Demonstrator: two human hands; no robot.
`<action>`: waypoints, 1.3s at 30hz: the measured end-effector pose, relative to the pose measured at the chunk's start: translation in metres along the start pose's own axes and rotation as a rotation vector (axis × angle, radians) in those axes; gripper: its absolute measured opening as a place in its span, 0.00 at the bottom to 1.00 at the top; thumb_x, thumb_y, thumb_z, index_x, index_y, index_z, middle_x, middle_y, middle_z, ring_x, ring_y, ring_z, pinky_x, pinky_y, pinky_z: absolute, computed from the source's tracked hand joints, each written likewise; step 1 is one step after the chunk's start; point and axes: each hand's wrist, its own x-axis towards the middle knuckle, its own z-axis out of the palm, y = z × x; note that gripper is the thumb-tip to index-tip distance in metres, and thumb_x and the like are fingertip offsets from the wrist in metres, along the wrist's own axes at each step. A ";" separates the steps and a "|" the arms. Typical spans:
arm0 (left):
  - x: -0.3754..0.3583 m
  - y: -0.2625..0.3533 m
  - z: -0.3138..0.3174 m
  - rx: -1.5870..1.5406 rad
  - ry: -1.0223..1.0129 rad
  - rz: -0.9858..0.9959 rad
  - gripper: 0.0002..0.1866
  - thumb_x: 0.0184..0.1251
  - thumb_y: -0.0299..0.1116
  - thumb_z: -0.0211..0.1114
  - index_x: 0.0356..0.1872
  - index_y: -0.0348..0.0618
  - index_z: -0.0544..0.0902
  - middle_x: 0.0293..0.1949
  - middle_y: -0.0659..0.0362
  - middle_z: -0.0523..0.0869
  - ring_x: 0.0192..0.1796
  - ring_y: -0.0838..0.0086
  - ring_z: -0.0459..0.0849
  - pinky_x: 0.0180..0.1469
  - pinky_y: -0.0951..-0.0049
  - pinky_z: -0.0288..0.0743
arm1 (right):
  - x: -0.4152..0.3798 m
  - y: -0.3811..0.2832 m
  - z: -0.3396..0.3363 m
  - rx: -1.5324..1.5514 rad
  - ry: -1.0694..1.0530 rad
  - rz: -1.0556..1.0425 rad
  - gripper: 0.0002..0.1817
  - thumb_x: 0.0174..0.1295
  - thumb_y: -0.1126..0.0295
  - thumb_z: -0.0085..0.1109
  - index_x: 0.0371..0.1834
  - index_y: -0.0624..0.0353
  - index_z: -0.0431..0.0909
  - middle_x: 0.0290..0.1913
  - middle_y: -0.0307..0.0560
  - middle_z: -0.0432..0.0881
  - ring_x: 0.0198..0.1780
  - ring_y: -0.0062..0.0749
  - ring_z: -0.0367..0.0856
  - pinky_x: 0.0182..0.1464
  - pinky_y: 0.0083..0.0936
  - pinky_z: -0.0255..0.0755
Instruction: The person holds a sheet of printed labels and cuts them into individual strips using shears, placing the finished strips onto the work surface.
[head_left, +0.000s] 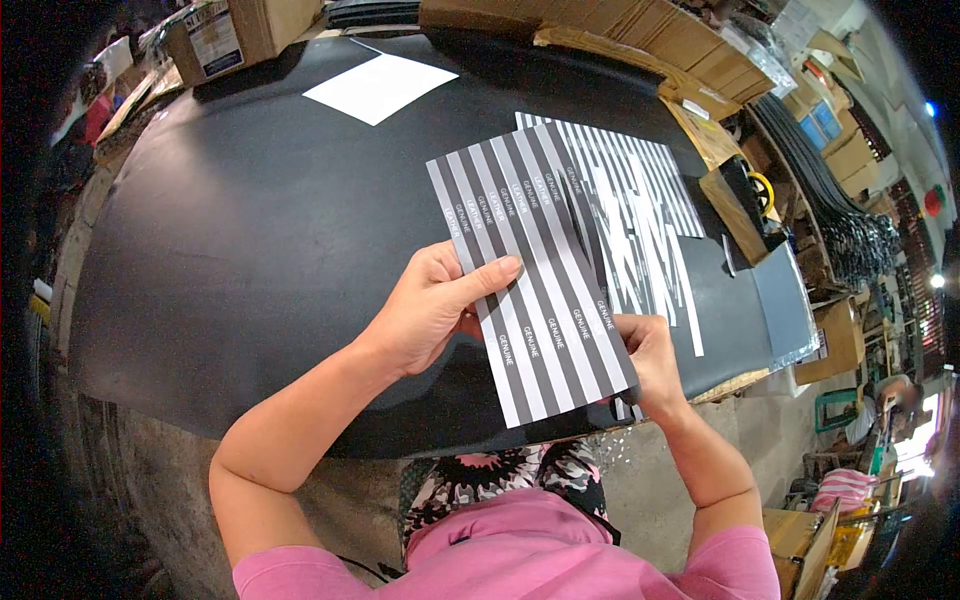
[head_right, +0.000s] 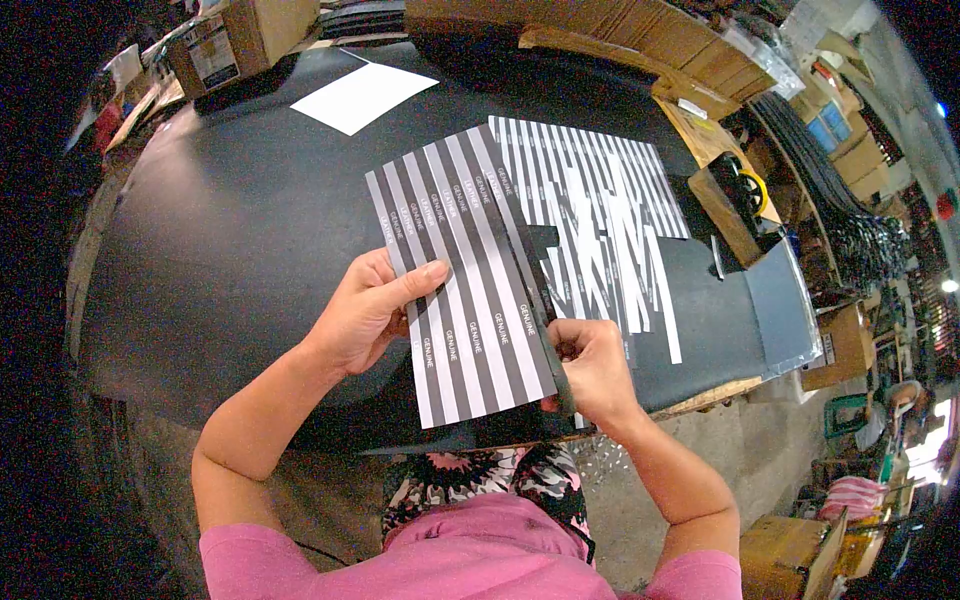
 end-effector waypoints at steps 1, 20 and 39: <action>0.001 -0.001 0.000 -0.003 -0.002 0.009 0.15 0.66 0.37 0.59 0.44 0.34 0.76 0.35 0.52 0.85 0.33 0.76 0.86 0.28 0.78 0.84 | -0.001 -0.002 0.000 0.000 -0.001 0.001 0.09 0.43 0.77 0.66 0.16 0.65 0.74 0.14 0.37 0.73 0.15 0.16 0.71 0.14 0.14 0.63; 0.002 -0.004 -0.002 -0.016 -0.023 0.030 0.14 0.66 0.36 0.59 0.43 0.34 0.77 0.34 0.52 0.85 0.32 0.76 0.86 0.28 0.78 0.84 | -0.004 -0.006 -0.001 -0.005 -0.025 0.066 0.07 0.46 0.77 0.64 0.20 0.68 0.76 0.14 0.41 0.74 0.13 0.17 0.72 0.13 0.15 0.63; 0.001 -0.003 -0.002 -0.002 -0.019 0.021 0.15 0.66 0.36 0.58 0.43 0.33 0.76 0.35 0.51 0.85 0.32 0.76 0.86 0.29 0.78 0.84 | -0.004 -0.008 -0.001 0.001 -0.020 0.096 0.09 0.45 0.76 0.64 0.15 0.65 0.73 0.12 0.36 0.71 0.14 0.16 0.70 0.14 0.16 0.60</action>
